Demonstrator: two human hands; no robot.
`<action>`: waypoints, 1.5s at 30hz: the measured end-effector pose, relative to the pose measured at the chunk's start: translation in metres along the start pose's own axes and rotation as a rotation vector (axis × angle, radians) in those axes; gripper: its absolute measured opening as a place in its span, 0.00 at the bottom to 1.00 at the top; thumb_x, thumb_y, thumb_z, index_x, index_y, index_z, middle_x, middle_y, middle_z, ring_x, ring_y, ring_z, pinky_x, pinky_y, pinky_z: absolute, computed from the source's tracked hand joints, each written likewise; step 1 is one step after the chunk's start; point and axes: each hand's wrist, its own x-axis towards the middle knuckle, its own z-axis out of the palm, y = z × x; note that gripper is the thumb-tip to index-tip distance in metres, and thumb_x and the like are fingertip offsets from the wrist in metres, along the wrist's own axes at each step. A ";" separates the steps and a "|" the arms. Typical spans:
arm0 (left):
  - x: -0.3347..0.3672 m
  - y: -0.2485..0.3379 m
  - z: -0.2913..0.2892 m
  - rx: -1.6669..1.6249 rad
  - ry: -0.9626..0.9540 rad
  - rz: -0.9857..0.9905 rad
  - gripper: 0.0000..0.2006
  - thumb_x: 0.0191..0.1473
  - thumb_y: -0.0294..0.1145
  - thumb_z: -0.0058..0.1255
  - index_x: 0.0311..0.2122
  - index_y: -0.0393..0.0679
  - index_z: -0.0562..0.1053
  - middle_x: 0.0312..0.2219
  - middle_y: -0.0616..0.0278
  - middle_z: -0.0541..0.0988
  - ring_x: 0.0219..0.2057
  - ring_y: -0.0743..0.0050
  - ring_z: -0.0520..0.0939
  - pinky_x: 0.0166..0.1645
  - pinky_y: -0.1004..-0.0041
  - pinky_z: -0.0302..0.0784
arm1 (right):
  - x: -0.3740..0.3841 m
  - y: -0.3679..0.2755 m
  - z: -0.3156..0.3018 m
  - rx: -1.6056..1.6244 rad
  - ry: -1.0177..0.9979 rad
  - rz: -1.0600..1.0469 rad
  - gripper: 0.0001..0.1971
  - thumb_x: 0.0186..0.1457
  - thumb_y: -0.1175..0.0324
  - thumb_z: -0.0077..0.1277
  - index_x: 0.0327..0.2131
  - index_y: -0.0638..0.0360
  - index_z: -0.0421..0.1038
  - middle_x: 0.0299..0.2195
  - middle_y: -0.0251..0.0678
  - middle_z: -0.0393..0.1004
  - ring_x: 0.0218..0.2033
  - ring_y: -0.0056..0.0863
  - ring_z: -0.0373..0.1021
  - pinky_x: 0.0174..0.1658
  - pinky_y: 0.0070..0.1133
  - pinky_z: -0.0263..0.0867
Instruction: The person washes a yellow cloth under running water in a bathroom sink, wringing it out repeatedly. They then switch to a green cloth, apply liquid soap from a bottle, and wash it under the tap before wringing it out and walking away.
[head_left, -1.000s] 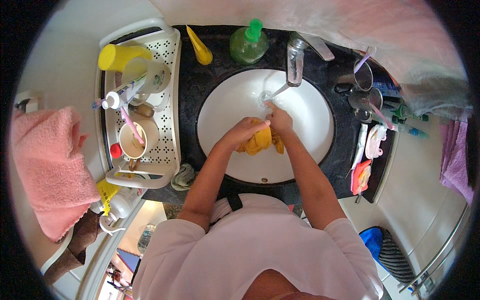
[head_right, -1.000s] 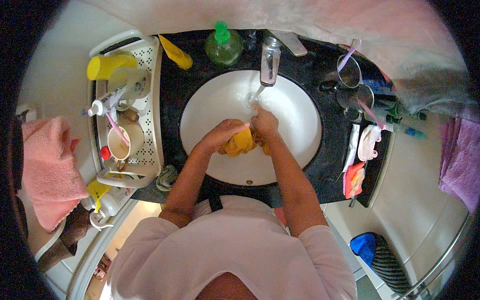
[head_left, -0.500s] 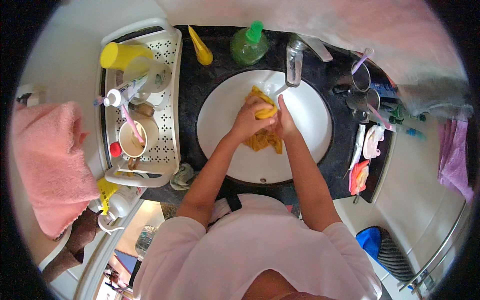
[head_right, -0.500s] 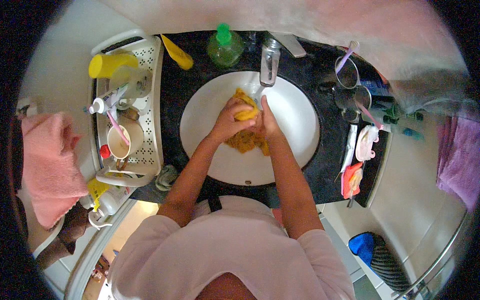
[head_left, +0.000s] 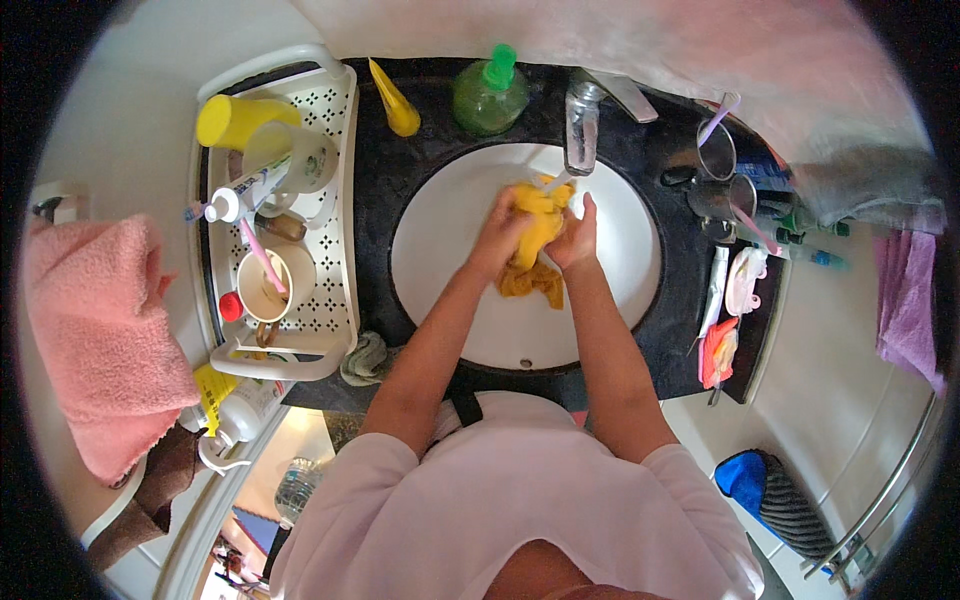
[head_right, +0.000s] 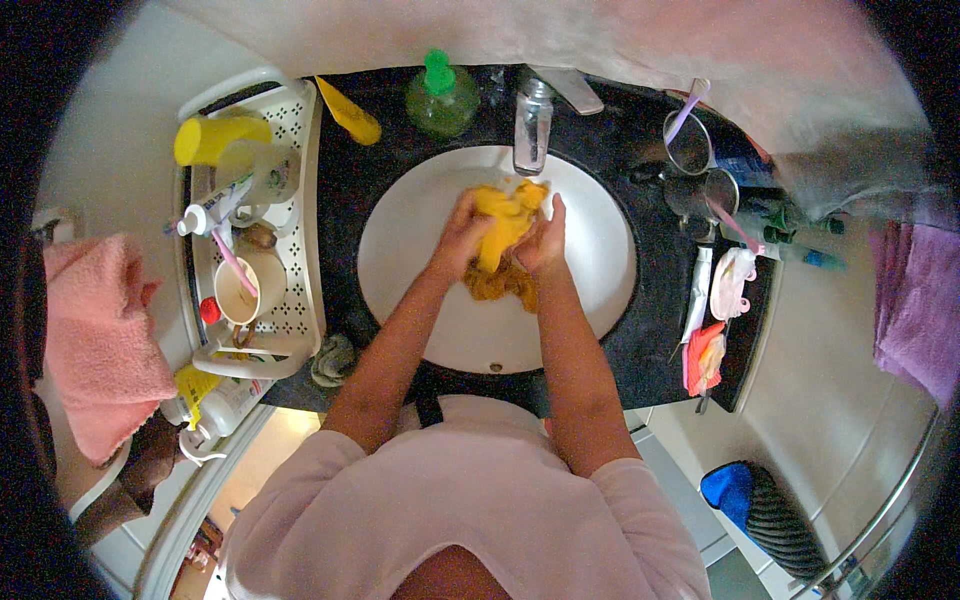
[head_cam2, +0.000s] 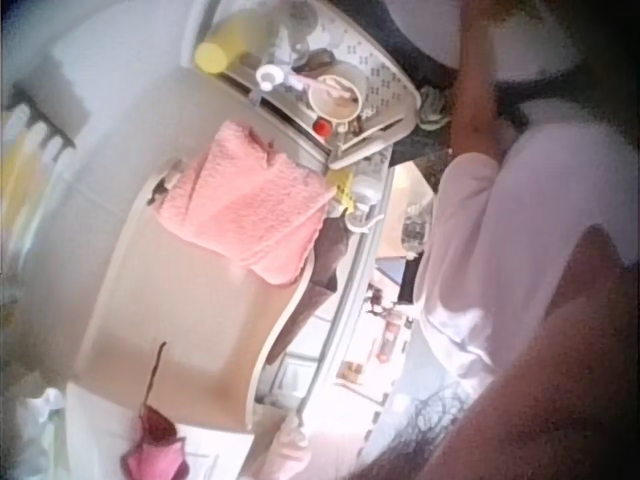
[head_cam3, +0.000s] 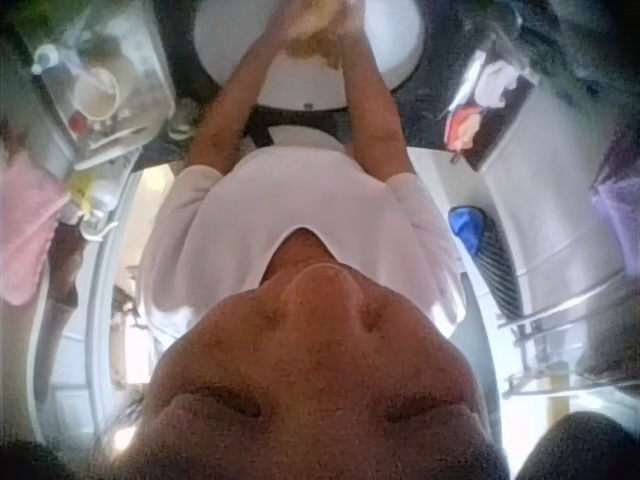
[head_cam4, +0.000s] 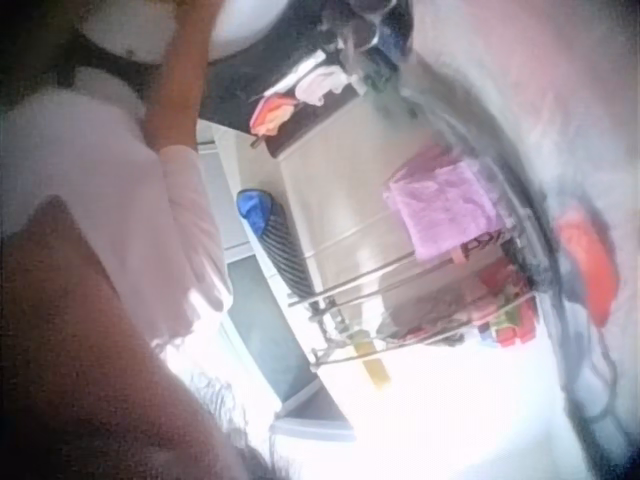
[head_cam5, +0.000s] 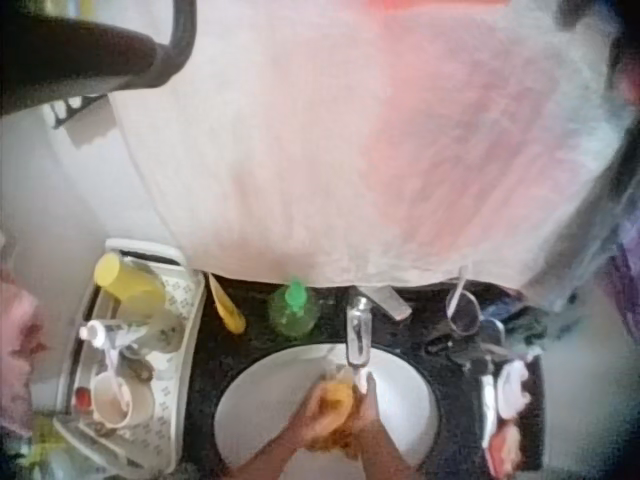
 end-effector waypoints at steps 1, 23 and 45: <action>-0.009 0.001 0.013 0.202 -0.033 0.084 0.15 0.47 0.32 0.55 0.42 0.42 0.70 0.37 0.60 0.76 0.38 0.67 0.78 0.43 0.68 0.73 | -0.001 0.006 0.001 -0.018 -0.040 0.011 0.30 0.57 0.44 0.39 0.52 0.59 0.58 0.45 0.44 0.70 0.44 0.39 0.70 0.46 0.31 0.68; 0.061 0.005 0.020 1.150 0.462 0.282 0.14 0.52 0.44 0.46 0.32 0.44 0.75 0.33 0.54 0.76 0.33 0.51 0.78 0.36 0.57 0.73 | 0.025 0.020 0.024 -0.063 -0.066 -0.035 0.18 0.60 0.58 0.31 0.42 0.58 0.66 0.39 0.40 0.72 0.41 0.36 0.70 0.48 0.31 0.66; 0.021 0.005 -0.017 -0.003 -0.088 -0.386 0.24 0.54 0.34 0.50 0.54 0.38 0.63 0.44 0.60 0.74 0.45 0.69 0.75 0.50 0.68 0.71 | -0.014 0.026 -0.024 -0.564 -0.166 0.077 0.29 0.54 0.48 0.49 0.54 0.53 0.58 0.48 0.33 0.69 0.45 0.27 0.69 0.46 0.26 0.65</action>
